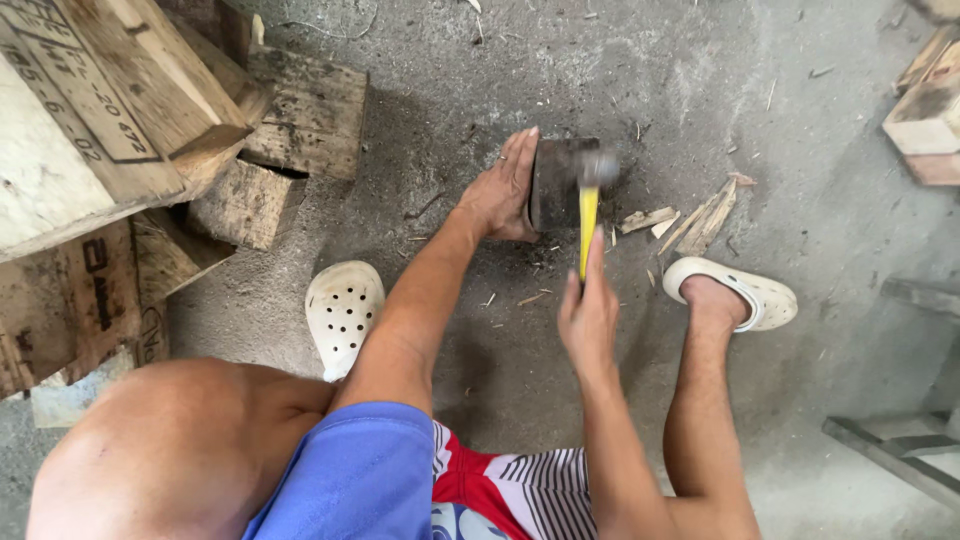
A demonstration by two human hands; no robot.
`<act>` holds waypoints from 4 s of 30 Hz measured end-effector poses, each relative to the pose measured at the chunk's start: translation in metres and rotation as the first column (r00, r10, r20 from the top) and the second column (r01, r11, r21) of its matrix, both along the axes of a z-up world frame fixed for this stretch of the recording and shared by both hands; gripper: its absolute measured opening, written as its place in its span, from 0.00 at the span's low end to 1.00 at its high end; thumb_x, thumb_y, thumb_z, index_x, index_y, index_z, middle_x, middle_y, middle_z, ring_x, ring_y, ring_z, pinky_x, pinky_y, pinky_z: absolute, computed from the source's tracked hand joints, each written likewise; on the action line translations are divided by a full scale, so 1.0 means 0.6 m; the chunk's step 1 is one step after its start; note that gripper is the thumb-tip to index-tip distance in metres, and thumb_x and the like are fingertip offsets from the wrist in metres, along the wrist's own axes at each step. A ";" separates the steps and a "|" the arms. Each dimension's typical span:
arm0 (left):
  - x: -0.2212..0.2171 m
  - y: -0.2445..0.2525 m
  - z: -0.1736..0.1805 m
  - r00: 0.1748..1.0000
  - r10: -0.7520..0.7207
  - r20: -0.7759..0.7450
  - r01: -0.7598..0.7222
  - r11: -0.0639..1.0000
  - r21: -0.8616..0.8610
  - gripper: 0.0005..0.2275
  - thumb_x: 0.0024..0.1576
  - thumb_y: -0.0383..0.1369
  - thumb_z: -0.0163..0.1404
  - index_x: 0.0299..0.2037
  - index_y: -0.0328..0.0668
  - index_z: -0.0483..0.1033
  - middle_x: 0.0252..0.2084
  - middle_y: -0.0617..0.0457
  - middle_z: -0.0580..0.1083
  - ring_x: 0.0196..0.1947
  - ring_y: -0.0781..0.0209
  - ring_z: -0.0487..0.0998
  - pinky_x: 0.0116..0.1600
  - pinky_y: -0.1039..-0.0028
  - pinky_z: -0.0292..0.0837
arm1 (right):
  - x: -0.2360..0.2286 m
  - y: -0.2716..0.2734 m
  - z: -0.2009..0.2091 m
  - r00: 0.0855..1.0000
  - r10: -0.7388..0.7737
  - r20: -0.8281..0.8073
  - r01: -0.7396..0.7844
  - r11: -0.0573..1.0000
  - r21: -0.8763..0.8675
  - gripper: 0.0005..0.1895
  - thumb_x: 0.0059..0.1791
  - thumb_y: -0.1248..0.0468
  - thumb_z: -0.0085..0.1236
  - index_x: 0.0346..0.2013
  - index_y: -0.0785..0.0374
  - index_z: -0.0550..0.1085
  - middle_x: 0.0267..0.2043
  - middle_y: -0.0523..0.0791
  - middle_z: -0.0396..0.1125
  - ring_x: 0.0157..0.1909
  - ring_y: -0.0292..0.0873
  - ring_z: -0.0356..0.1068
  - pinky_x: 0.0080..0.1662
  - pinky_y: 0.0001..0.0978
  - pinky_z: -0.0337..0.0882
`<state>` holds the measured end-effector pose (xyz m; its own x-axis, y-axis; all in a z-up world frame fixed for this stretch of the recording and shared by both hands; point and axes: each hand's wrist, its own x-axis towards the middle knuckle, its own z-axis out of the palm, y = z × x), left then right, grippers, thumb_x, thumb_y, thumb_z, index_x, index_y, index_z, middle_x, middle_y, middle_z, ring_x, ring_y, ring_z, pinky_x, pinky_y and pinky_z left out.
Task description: The person sits on a concrete floor and uses a hammer to split small rectangular blocks of wood. They repeatedly pick up a block, position it on the ground, and strike it with the hammer to break it into smaller pieces, then place the processed pieces into a nearby pile.
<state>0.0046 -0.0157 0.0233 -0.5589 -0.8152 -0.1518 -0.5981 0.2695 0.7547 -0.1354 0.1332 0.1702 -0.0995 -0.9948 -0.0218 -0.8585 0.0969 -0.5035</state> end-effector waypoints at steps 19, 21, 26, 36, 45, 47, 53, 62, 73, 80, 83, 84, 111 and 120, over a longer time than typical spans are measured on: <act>-0.001 0.006 -0.025 0.999 -0.007 -0.031 0.007 1.000 -0.021 0.72 0.29 0.48 0.74 0.72 0.34 0.22 0.77 0.33 0.39 0.76 0.33 0.43 0.73 0.56 0.57 | 0.001 -0.022 -0.029 0.996 0.080 0.033 -0.077 0.993 -0.088 0.37 0.55 0.74 0.50 0.78 0.62 0.50 0.58 0.66 0.68 0.52 0.66 0.74 0.48 0.49 0.75; 0.001 0.006 -0.021 0.999 -0.002 -0.036 0.001 0.999 -0.041 0.72 0.28 0.48 0.75 0.72 0.34 0.22 0.77 0.33 0.39 0.76 0.33 0.43 0.74 0.55 0.57 | 0.001 -0.030 -0.031 0.992 0.105 0.068 -0.096 0.988 -0.123 0.37 0.55 0.74 0.49 0.78 0.62 0.50 0.59 0.66 0.68 0.52 0.64 0.74 0.48 0.49 0.76; 0.002 -0.003 -0.025 0.999 -0.012 -0.047 0.008 0.996 -0.093 0.73 0.28 0.50 0.75 0.71 0.33 0.22 0.75 0.32 0.40 0.75 0.32 0.43 0.73 0.54 0.56 | 0.010 0.044 0.008 0.984 0.174 -0.029 -0.176 0.976 -0.131 0.37 0.53 0.74 0.49 0.77 0.63 0.50 0.62 0.69 0.65 0.59 0.65 0.71 0.54 0.50 0.75; 0.005 0.006 -0.016 0.999 0.014 -0.040 -0.018 0.994 -0.111 0.70 0.29 0.49 0.73 0.72 0.30 0.26 0.76 0.33 0.42 0.76 0.35 0.44 0.75 0.57 0.54 | 0.018 -0.007 -0.027 0.993 0.108 0.052 -0.103 0.991 -0.088 0.38 0.54 0.75 0.50 0.77 0.62 0.50 0.61 0.66 0.66 0.57 0.67 0.71 0.51 0.49 0.74; 0.000 0.009 -0.022 0.999 0.015 -0.047 -0.020 0.994 -0.111 0.70 0.30 0.49 0.73 0.72 0.30 0.25 0.76 0.32 0.42 0.76 0.34 0.44 0.75 0.55 0.53 | 0.029 -0.013 -0.011 1.000 -0.021 0.006 0.020 0.992 0.121 0.38 0.56 0.73 0.51 0.78 0.59 0.49 0.37 0.60 0.71 0.36 0.62 0.73 0.40 0.49 0.71; 0.000 0.007 -0.017 0.999 0.013 -0.043 -0.016 0.996 -0.089 0.70 0.30 0.49 0.72 0.72 0.30 0.24 0.75 0.31 0.41 0.76 0.34 0.43 0.75 0.55 0.54 | 0.033 -0.018 -0.009 1.000 -0.014 0.014 0.012 0.992 0.125 0.37 0.56 0.73 0.50 0.78 0.61 0.48 0.34 0.60 0.69 0.32 0.61 0.72 0.36 0.49 0.69; -0.003 0.005 -0.023 1.000 -0.023 0.022 0.024 0.997 -0.070 0.70 0.30 0.50 0.73 0.72 0.32 0.25 0.77 0.33 0.40 0.76 0.34 0.42 0.75 0.51 0.50 | 0.040 0.032 0.016 0.979 0.191 -0.067 -0.200 0.964 -0.173 0.39 0.54 0.74 0.49 0.79 0.60 0.49 0.56 0.66 0.68 0.51 0.66 0.74 0.47 0.48 0.75; 0.001 -0.001 -0.025 0.998 0.011 -0.058 -0.020 0.988 -0.151 0.70 0.30 0.50 0.73 0.72 0.30 0.25 0.76 0.32 0.42 0.76 0.32 0.43 0.75 0.55 0.53 | 0.027 0.025 0.006 0.979 0.204 -0.018 -0.203 0.961 -0.188 0.37 0.54 0.73 0.49 0.78 0.61 0.51 0.46 0.64 0.69 0.42 0.61 0.73 0.43 0.43 0.73; 0.002 0.005 -0.021 1.000 -0.005 -0.028 0.003 0.998 -0.069 0.71 0.29 0.49 0.74 0.71 0.31 0.23 0.76 0.32 0.41 0.76 0.31 0.44 0.73 0.55 0.56 | -0.001 0.065 0.025 0.998 -0.063 0.008 0.062 0.996 0.056 0.36 0.53 0.71 0.53 0.76 0.61 0.55 0.36 0.60 0.69 0.31 0.52 0.72 0.38 0.39 0.72; 0.004 0.018 -0.024 0.995 0.026 -0.100 -0.035 0.995 -0.091 0.71 0.30 0.48 0.74 0.73 0.33 0.24 0.77 0.34 0.42 0.77 0.33 0.45 0.76 0.56 0.56 | 0.003 -0.023 -0.018 0.995 0.070 0.068 -0.069 0.997 -0.021 0.35 0.55 0.74 0.50 0.77 0.64 0.53 0.46 0.63 0.71 0.40 0.60 0.76 0.42 0.44 0.73; -0.002 0.006 -0.021 0.999 0.005 -0.037 -0.008 0.996 -0.084 0.71 0.30 0.49 0.73 0.71 0.33 0.24 0.76 0.34 0.40 0.76 0.33 0.42 0.74 0.55 0.55 | -0.006 0.038 -0.005 0.995 0.096 -0.016 -0.097 0.994 -0.044 0.36 0.54 0.74 0.50 0.77 0.64 0.53 0.49 0.65 0.70 0.44 0.64 0.75 0.43 0.45 0.73; -0.002 0.002 -0.021 1.000 0.007 -0.025 -0.009 0.997 -0.071 0.70 0.30 0.49 0.73 0.72 0.33 0.24 0.76 0.34 0.40 0.76 0.34 0.42 0.74 0.55 0.55 | -0.008 0.052 -0.004 0.993 0.109 -0.046 -0.112 0.992 -0.058 0.37 0.53 0.75 0.51 0.76 0.64 0.54 0.50 0.66 0.70 0.46 0.65 0.75 0.43 0.45 0.73; -0.019 0.013 -0.050 0.999 0.017 -0.043 -0.018 0.999 -0.039 0.71 0.33 0.51 0.73 0.71 0.37 0.18 0.76 0.33 0.38 0.76 0.32 0.41 0.72 0.53 0.59 | -0.034 0.021 0.017 0.998 0.053 -0.016 -0.054 0.999 -0.011 0.36 0.53 0.73 0.50 0.76 0.61 0.53 0.65 0.65 0.64 0.60 0.65 0.71 0.54 0.47 0.73; -0.007 0.002 -0.019 0.999 0.025 -0.039 -0.025 1.000 -0.005 0.71 0.30 0.50 0.73 0.72 0.35 0.23 0.77 0.36 0.39 0.77 0.36 0.40 0.74 0.56 0.56 | -0.012 0.005 0.011 0.999 -0.019 -0.040 0.020 1.000 0.016 0.36 0.55 0.71 0.50 0.77 0.57 0.52 0.38 0.63 0.68 0.37 0.59 0.72 0.42 0.45 0.72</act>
<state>0.0006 -0.0145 0.0117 -0.5440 -0.8296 -0.1258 -0.5747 0.2592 0.7762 -0.1427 0.1363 0.1771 -0.1198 -0.9922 -0.0338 -0.8757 0.1217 -0.4672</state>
